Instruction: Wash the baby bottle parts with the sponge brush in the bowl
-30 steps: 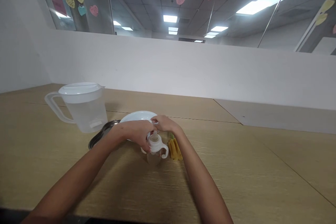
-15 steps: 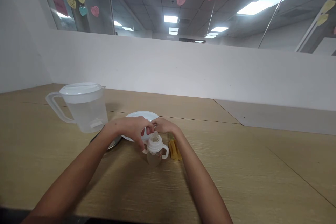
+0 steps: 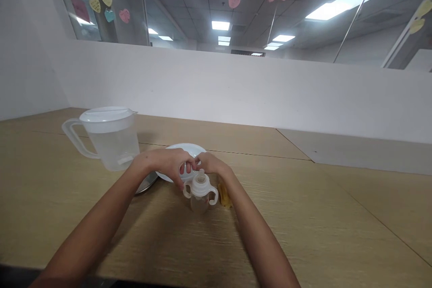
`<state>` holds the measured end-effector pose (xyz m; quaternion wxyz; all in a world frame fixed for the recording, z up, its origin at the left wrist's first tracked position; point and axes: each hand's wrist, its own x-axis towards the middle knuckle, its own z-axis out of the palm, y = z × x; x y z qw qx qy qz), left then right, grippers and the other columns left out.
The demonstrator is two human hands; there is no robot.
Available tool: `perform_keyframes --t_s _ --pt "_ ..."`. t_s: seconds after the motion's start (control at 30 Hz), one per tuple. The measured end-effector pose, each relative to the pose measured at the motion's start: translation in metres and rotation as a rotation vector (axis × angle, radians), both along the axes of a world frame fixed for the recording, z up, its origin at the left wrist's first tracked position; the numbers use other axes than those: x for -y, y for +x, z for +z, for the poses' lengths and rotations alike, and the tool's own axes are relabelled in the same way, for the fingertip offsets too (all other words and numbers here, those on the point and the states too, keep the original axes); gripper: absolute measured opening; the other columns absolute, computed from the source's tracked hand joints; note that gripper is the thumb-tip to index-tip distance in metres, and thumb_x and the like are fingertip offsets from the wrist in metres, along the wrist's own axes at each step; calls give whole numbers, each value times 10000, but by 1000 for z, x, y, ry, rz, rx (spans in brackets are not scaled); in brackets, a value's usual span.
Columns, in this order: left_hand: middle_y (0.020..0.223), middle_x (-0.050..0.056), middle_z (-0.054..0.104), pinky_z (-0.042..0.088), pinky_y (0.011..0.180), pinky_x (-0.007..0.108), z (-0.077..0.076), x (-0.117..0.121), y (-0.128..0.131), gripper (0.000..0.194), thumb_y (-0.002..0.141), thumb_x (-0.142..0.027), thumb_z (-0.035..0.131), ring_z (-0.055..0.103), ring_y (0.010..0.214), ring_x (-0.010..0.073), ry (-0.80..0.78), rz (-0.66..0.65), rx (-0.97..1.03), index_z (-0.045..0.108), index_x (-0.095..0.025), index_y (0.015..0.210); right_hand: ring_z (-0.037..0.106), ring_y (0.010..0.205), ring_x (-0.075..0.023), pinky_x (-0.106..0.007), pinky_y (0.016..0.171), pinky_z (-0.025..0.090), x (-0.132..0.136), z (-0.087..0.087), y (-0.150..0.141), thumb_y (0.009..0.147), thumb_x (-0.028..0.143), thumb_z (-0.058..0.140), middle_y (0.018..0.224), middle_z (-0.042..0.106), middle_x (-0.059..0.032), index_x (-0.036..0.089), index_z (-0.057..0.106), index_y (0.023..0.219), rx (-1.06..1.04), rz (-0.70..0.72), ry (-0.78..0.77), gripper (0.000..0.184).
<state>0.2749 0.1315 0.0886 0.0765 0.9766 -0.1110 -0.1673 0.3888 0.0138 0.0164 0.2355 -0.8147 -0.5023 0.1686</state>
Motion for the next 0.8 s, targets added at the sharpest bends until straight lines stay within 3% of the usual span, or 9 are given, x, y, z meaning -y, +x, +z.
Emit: perform_keyframes --t_s 0.23,0.3,0.43,0.57,0.8 --pt "941 20 654 426 659 236 0 4 2 660 519 -428 770 600 806 174 20 16 -61 590 -183 1104 464 634 -118 -234 598 345 43 50 -3 777 301 448 689 585 -20 123 626 702 38 32 -6 263" --pt "927 19 654 423 650 236 -2 4 5 677 508 -441 774 596 797 174 21 -10 -71 590 -187 1108 462 593 -114 -231 555 349 59 64 -11 788 351 451 643 557 -23 122 591 645 29 34 -85 305" --pt "958 7 634 415 656 232 -11 1 14 687 480 -445 788 582 796 165 -48 -86 -61 586 -210 1093 481 500 -108 -224 470 368 71 82 -37 820 371 415 607 554 -29 130 582 709 5 -47 -146 314" --pt "965 -6 610 408 653 230 -20 -3 20 653 465 -457 788 569 796 166 -93 -135 -29 584 -225 1040 493 464 -109 -221 400 319 61 84 -63 803 433 454 594 559 -36 143 587 695 48 -101 -223 337" --pt "897 8 625 421 629 232 -33 6 27 614 447 -379 794 572 765 180 -79 -128 -84 591 -182 992 478 497 -111 -236 404 251 42 69 -79 572 472 698 599 568 -13 174 588 610 225 -151 -204 319"
